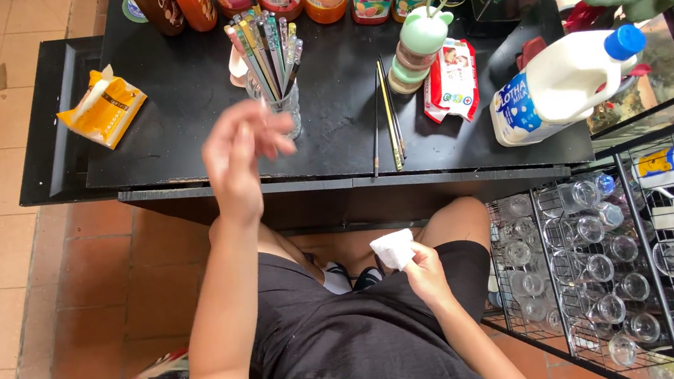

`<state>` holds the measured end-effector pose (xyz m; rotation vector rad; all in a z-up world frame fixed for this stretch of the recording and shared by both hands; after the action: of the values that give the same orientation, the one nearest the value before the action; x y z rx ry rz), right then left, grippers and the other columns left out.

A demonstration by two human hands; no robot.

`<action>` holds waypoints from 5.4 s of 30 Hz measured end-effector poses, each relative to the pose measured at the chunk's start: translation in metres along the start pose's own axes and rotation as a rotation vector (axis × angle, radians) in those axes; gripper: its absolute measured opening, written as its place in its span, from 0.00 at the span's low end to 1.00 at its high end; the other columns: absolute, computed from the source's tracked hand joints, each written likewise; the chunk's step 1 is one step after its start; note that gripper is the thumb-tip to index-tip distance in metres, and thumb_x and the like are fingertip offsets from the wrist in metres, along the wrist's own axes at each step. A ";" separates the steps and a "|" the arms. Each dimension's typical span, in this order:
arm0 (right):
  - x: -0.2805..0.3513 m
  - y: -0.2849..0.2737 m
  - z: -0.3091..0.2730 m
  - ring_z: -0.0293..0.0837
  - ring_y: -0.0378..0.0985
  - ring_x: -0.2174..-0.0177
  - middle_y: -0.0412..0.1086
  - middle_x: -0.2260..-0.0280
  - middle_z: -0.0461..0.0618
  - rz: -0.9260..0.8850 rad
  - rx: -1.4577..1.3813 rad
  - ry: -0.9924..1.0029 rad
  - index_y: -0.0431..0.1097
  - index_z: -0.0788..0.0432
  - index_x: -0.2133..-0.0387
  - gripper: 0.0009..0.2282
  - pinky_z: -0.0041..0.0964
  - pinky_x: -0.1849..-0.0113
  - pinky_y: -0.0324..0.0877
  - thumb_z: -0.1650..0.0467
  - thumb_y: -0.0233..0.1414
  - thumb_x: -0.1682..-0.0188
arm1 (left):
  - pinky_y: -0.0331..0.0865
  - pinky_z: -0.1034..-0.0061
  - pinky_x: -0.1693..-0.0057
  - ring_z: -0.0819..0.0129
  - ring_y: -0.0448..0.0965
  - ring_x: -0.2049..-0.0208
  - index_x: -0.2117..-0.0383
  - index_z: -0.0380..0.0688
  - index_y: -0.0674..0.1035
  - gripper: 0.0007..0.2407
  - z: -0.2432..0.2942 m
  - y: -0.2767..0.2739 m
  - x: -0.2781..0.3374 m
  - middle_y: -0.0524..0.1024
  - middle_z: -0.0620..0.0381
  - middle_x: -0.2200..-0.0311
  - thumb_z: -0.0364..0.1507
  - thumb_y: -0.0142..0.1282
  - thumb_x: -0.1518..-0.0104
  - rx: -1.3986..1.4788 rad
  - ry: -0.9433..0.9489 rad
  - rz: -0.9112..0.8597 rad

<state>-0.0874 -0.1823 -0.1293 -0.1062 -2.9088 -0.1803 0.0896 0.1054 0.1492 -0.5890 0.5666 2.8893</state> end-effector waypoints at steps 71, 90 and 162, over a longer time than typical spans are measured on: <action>-0.013 0.044 -0.080 0.33 0.75 0.75 0.78 0.73 0.47 -0.079 0.476 -0.090 0.78 0.63 0.60 0.08 0.30 0.71 0.70 0.77 0.54 0.50 | 0.64 0.83 0.73 0.82 0.69 0.82 0.68 0.41 0.84 0.09 -0.223 0.011 0.215 0.79 0.62 0.72 0.25 0.72 0.54 -0.553 -0.451 -0.354; 0.000 0.059 -0.133 0.43 0.81 0.64 0.79 0.60 0.55 -0.133 0.282 -0.450 0.77 0.67 0.62 0.09 0.32 0.62 0.74 0.83 0.51 0.53 | 0.66 0.80 0.70 0.78 0.72 0.80 0.61 0.45 0.86 0.08 -0.229 0.016 0.222 0.83 0.59 0.71 0.24 0.65 0.46 -0.574 -0.539 -0.426; 0.012 0.031 -0.140 0.43 0.80 0.56 0.76 0.56 0.60 0.122 0.377 -0.653 0.73 0.74 0.50 0.10 0.34 0.48 0.72 0.81 0.53 0.43 | 0.70 0.78 0.66 0.77 0.77 0.75 0.59 0.48 0.83 0.08 -0.234 0.010 0.216 0.82 0.61 0.71 0.35 0.58 0.36 -0.515 -0.417 -0.145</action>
<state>-0.0657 -0.1688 0.0127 -0.3310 -3.4925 0.5202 -0.0283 0.0180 -0.1335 -0.0560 -0.2712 2.8818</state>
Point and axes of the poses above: each hand's wrist, its own x-axis away from the middle knuckle, its own y-axis out of the palm, z = x × y, the point moved 9 cm from there along -x, towards the middle knuckle
